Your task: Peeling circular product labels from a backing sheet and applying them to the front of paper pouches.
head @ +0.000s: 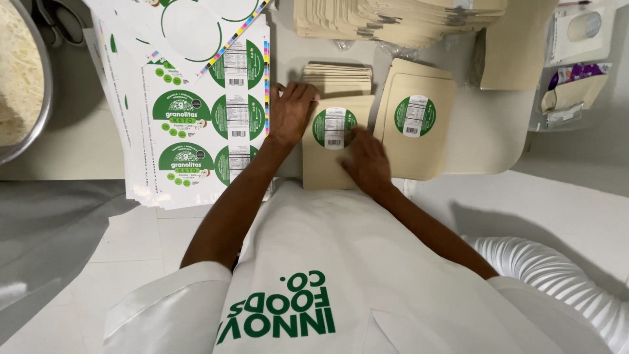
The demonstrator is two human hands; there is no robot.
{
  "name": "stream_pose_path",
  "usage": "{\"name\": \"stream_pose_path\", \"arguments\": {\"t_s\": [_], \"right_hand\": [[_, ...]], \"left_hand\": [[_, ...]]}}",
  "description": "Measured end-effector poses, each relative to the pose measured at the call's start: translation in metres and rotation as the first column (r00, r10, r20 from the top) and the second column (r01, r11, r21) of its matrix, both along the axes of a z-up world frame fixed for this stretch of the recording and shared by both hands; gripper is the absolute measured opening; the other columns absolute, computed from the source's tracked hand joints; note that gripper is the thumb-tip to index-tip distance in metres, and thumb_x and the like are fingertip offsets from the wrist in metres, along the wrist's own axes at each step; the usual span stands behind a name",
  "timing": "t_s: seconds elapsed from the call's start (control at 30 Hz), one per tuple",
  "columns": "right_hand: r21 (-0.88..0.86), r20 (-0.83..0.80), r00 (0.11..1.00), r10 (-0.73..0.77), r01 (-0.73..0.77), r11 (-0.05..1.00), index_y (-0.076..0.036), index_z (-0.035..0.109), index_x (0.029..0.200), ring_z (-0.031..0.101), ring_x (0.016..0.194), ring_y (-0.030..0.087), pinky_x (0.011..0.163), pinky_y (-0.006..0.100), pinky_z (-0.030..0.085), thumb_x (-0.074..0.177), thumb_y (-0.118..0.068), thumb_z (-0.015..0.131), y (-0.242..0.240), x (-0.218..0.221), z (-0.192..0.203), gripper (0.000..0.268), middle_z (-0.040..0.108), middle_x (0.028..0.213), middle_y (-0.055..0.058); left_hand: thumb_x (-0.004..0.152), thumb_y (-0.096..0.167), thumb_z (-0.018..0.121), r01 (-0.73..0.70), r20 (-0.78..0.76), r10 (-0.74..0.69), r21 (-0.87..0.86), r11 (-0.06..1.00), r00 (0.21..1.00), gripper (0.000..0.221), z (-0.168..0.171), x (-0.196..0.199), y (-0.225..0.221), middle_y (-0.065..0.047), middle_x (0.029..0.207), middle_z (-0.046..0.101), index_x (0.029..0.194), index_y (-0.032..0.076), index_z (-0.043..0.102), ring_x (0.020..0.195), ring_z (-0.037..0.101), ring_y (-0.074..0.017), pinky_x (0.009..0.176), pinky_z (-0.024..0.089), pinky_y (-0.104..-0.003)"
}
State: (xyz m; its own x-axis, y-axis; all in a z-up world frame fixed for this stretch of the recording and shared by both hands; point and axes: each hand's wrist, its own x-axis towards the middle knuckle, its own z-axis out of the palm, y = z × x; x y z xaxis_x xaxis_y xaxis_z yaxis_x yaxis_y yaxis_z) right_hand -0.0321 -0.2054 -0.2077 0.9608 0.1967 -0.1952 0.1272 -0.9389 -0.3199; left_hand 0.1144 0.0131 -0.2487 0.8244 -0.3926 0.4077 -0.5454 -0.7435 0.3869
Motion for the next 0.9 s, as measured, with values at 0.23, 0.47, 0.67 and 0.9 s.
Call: {"name": "stream_pose_path", "arguments": {"t_s": [0.23,0.47,0.67,0.9], "right_hand": [[0.503,-0.078,0.824,-0.562,0.519,0.691,-0.01,0.059,0.1,0.055,0.098,0.027,0.086,0.04,0.043,0.096,-0.02,0.077,-0.06,0.003,-0.042,0.022,0.049,0.1,0.005],[0.518,-0.015,0.632,-0.775,0.668,0.535,-0.016,0.051,0.121,0.049,0.084,0.012,0.07,0.026,0.045,0.099,-0.014,0.074,-0.188,-0.004,-0.026,0.032,0.048,0.096,-0.003],[0.471,0.174,0.694,-0.699,0.564,0.678,-0.009,0.047,0.132,0.049,0.102,0.028,0.08,0.041,0.051,0.099,-0.012,0.08,-0.127,0.018,-0.003,0.046,0.043,0.116,0.01],[0.609,-0.222,0.942,-0.252,0.336,0.719,-0.013,0.07,0.115,0.067,0.103,0.028,0.083,0.038,0.057,0.104,-0.026,0.071,0.037,0.029,0.049,0.017,0.061,0.11,0.008]], "left_hand": [[0.094,0.02,0.078,-0.132,-0.573,-0.226,-0.514,0.847,0.787,0.016,0.103,-0.03,0.024,0.002,0.095,0.079,0.106,0.027,0.07,0.097,0.075,-0.0195,0.09,0.055,-0.038],[0.094,0.045,0.077,-0.316,-0.679,0.474,0.354,0.88,0.561,0.106,0.129,-0.095,0.073,-0.04,0.163,0.013,0.164,0.001,0.01,0.147,0.013,-0.0638,0.116,0.023,-0.075],[0.098,0.028,0.07,-0.248,-0.774,0.377,0.287,0.925,0.509,0.087,0.121,-0.116,0.079,-0.035,0.163,0.018,0.164,0.006,0.016,0.147,0.017,-0.0621,0.101,0.049,-0.069],[0.08,0.04,0.089,-0.256,-0.767,0.243,0.106,0.961,0.594,0.048,0.075,-0.108,0.12,-0.008,0.105,0.065,0.109,0.014,0.061,0.108,0.064,-0.0337,0.09,0.055,-0.044]]}}
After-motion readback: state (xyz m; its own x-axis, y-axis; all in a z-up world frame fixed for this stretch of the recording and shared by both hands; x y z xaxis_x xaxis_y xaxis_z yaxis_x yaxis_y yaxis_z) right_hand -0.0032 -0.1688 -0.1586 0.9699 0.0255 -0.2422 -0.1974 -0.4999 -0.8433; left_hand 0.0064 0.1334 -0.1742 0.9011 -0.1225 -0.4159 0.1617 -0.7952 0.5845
